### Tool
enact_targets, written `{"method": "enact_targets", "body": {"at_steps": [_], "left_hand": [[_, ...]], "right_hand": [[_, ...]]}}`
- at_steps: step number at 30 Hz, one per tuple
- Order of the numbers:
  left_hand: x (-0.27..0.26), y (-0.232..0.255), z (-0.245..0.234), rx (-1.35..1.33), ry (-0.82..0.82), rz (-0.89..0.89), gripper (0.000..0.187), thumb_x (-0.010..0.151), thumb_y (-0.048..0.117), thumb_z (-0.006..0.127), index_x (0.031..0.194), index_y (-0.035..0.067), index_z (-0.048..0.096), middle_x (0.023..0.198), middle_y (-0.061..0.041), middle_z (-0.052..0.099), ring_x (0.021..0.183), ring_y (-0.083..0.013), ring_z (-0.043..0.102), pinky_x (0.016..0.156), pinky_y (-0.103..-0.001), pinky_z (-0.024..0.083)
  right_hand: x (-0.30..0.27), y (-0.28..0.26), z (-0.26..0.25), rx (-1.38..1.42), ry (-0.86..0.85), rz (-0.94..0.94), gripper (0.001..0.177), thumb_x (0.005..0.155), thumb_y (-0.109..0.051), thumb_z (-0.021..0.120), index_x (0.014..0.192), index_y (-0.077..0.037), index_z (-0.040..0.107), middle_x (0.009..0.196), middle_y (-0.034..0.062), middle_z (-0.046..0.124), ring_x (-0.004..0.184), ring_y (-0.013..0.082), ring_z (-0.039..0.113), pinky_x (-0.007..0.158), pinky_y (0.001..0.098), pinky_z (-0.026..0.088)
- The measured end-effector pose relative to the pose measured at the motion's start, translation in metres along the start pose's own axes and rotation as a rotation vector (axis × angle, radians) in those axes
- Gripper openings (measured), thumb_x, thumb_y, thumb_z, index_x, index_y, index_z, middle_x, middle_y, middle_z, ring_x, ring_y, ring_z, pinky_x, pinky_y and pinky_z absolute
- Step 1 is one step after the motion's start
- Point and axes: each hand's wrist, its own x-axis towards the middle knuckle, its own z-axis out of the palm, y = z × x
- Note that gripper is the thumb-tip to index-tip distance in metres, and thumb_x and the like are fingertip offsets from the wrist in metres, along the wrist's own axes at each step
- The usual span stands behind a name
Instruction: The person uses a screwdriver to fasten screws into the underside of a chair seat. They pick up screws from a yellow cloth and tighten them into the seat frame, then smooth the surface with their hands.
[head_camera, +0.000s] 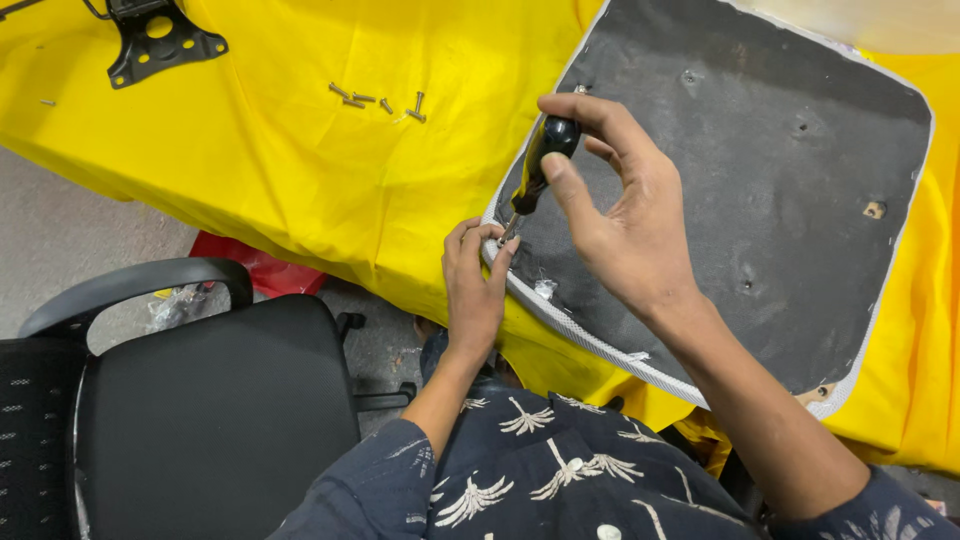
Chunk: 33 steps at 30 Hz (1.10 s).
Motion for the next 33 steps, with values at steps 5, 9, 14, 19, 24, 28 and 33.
{"method": "enact_targets", "body": {"at_steps": [5, 9, 14, 19, 24, 28, 33], "left_hand": [[0.002, -0.004, -0.009, -0.058, -0.089, -0.013, 0.023, 0.094, 0.021, 0.073, 0.111, 0.007, 0.066, 0.128, -0.015, 0.056, 0.126, -0.0338, 0.053, 0.107, -0.043, 0.043], [0.0, -0.012, -0.011, -0.047, -0.107, 0.039, 0.024, 0.097, 0.02, 0.073, 0.115, 0.006, 0.065, 0.128, -0.014, 0.057, 0.126, -0.0343, 0.054, 0.108, -0.043, 0.043], [0.009, -0.012, -0.011, -0.033, -0.126, 0.072, 0.023, 0.097, 0.019, 0.072, 0.113, 0.005, 0.064, 0.129, -0.018, 0.055, 0.126, -0.0377, 0.052, 0.108, -0.046, 0.041], [0.026, -0.014, -0.016, 0.015, -0.218, 0.169, 0.023, 0.095, 0.018, 0.074, 0.108, 0.004, 0.062, 0.137, -0.024, 0.049, 0.129, -0.044, 0.047, 0.107, -0.049, 0.038], [0.052, -0.021, -0.037, 0.054, -0.44, 0.221, 0.028, 0.088, 0.026, 0.08, 0.098, 0.007, 0.063, 0.138, -0.02, 0.051, 0.127, -0.0411, 0.049, 0.106, -0.05, 0.042], [0.075, -0.016, -0.043, 0.091, -0.509, 0.398, 0.032, 0.083, 0.03, 0.084, 0.086, 0.008, 0.061, 0.138, -0.02, 0.049, 0.128, -0.0408, 0.046, 0.103, -0.052, 0.039], [0.089, -0.018, -0.044, 0.074, -0.559, 0.525, 0.034, 0.083, 0.032, 0.083, 0.08, 0.009, 0.058, 0.139, -0.016, 0.051, 0.131, -0.0377, 0.046, 0.105, -0.051, 0.037]], "right_hand": [[-0.002, 0.008, 0.004, -0.112, 0.055, -0.067, 0.031, 0.097, -0.008, 0.082, 0.124, -0.008, 0.067, 0.128, 0.0081, 0.056, 0.12, 0.0187, 0.063, 0.106, 0.034, 0.053], [-0.003, 0.007, 0.006, -0.038, 0.086, 0.04, 0.023, 0.106, -0.007, 0.08, 0.125, -0.007, 0.068, 0.118, 0.0044, 0.059, 0.109, 0.0127, 0.065, 0.107, 0.031, 0.055], [0.0, -0.006, 0.007, 0.101, 0.153, 0.126, 0.023, 0.096, -0.003, 0.062, 0.119, -0.007, 0.06, 0.127, -0.0015, 0.061, 0.117, 0.0074, 0.062, 0.104, 0.0281, 0.053], [-0.002, -0.004, 0.016, -0.174, 0.219, 0.038, 0.023, 0.101, 0.002, 0.072, 0.123, -0.002, 0.064, 0.129, 0.0116, 0.054, 0.11, 0.0146, 0.063, 0.1, 0.0311, 0.056], [0.002, -0.006, 0.048, 0.121, 0.454, 0.156, 0.027, 0.098, -0.005, 0.067, 0.124, -0.003, 0.059, 0.122, 0.0022, 0.057, 0.106, 0.0072, 0.067, 0.098, 0.0232, 0.057], [0.01, -0.003, 0.071, 0.201, 0.551, 0.359, 0.019, 0.1, -0.019, 0.069, 0.11, -0.005, 0.059, 0.107, 0.0057, 0.063, 0.094, 0.0057, 0.067, 0.084, 0.0217, 0.057], [0.008, -0.003, 0.072, -0.447, 0.438, 0.244, 0.028, 0.116, -0.025, 0.075, 0.106, -0.001, 0.066, 0.102, 0.0121, 0.056, 0.082, 0.0148, 0.058, 0.072, 0.0282, 0.049]]}}
